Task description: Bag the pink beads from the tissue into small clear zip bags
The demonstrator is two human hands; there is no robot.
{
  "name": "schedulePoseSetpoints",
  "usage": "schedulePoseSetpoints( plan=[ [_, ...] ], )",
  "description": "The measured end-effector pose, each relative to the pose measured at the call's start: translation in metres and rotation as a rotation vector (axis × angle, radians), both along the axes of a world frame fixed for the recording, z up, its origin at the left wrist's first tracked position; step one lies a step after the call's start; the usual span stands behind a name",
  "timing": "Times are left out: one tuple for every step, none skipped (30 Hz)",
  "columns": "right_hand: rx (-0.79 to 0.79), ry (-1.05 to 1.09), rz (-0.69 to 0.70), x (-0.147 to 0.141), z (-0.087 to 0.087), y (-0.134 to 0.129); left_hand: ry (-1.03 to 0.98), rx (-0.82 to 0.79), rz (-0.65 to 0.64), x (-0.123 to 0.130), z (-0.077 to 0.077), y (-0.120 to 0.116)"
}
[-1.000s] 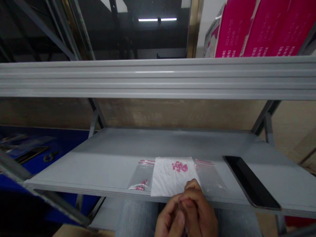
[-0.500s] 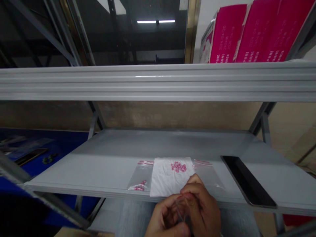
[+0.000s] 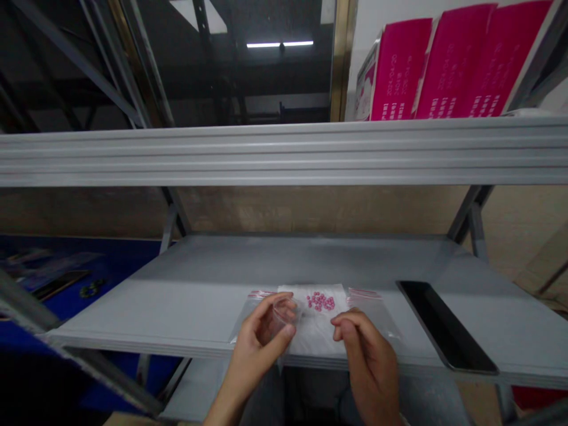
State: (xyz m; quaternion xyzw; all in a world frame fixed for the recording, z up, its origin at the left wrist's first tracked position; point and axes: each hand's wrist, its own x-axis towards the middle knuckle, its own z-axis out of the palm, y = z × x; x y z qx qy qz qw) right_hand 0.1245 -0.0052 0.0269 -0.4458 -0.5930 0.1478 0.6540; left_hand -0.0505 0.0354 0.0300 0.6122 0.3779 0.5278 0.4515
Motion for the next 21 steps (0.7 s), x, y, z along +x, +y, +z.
schedulePoseSetpoints(
  plan=[
    [-0.061,-0.057,0.017,-0.002,-0.005,0.004,0.127,0.081,0.064,-0.004,0.003,0.009],
    [-0.114,-0.123,0.031,-0.004,-0.011,0.008,0.26,0.162,0.106,-0.006,0.006,0.018],
    [-0.154,-0.191,0.033,-0.007,-0.017,0.012,0.39,0.232,0.128,-0.008,0.008,0.026],
    [-0.177,-0.257,0.017,-0.01,-0.023,0.016,0.509,0.287,0.126,-0.008,0.01,0.034],
    [-0.19,-0.321,-0.011,-0.013,-0.028,0.021,0.627,0.328,0.105,-0.008,0.011,0.041],
    [-0.193,-0.38,-0.043,-0.015,-0.033,0.025,0.734,0.355,0.076,-0.007,0.012,0.047],
    [-0.194,-0.435,-0.076,-0.017,-0.036,0.028,0.826,0.37,0.045,-0.006,0.013,0.052],
    [-0.191,-0.48,-0.106,-0.019,-0.039,0.032,0.901,0.377,0.016,-0.005,0.014,0.056],
    [-0.188,-0.519,-0.131,-0.02,-0.04,0.034,0.959,0.38,-0.01,-0.003,0.014,0.06],
    [-0.189,-0.553,-0.15,-0.02,-0.041,0.036,0.997,0.382,-0.034,-0.002,0.015,0.063],
    [-0.196,-0.583,-0.162,-0.02,-0.041,0.037,1.02,0.385,-0.056,-0.001,0.015,0.065],
    [-0.209,-0.609,-0.169,-0.02,-0.041,0.038,1.036,0.387,-0.077,0.0,0.016,0.066],
    [-0.225,-0.631,-0.169,-0.02,-0.04,0.039,1.056,0.39,-0.098,0.001,0.017,0.068],
    [-0.241,-0.651,-0.167,-0.02,-0.039,0.039,1.074,0.393,-0.116,0.001,0.017,0.069],
    [-0.252,-0.668,-0.167,-0.02,-0.038,0.039,1.091,0.397,-0.129,0.002,0.018,0.069],
    [-0.257,-0.68,-0.172,-0.02,-0.037,0.039,1.106,0.401,-0.139,0.002,0.018,0.07],
    [-0.258,-0.69,-0.18,-0.021,-0.037,0.039,1.12,0.406,-0.146,0.002,0.018,0.071],
    [-0.256,-0.698,-0.189,-0.021,-0.037,0.039,1.134,0.412,-0.151,0.002,0.017,0.071],
    [-0.253,-0.709,-0.195,-0.021,-0.037,0.039,1.148,0.417,-0.155,0.001,0.017,0.072],
    [-0.25,-0.721,-0.199,-0.021,-0.037,0.04,1.162,0.422,-0.157,0.001,0.016,0.073],
    [-0.248,-0.734,-0.201,-0.022,-0.038,0.04,1.176,0.427,-0.158,0.001,0.016,0.074]
  ],
)
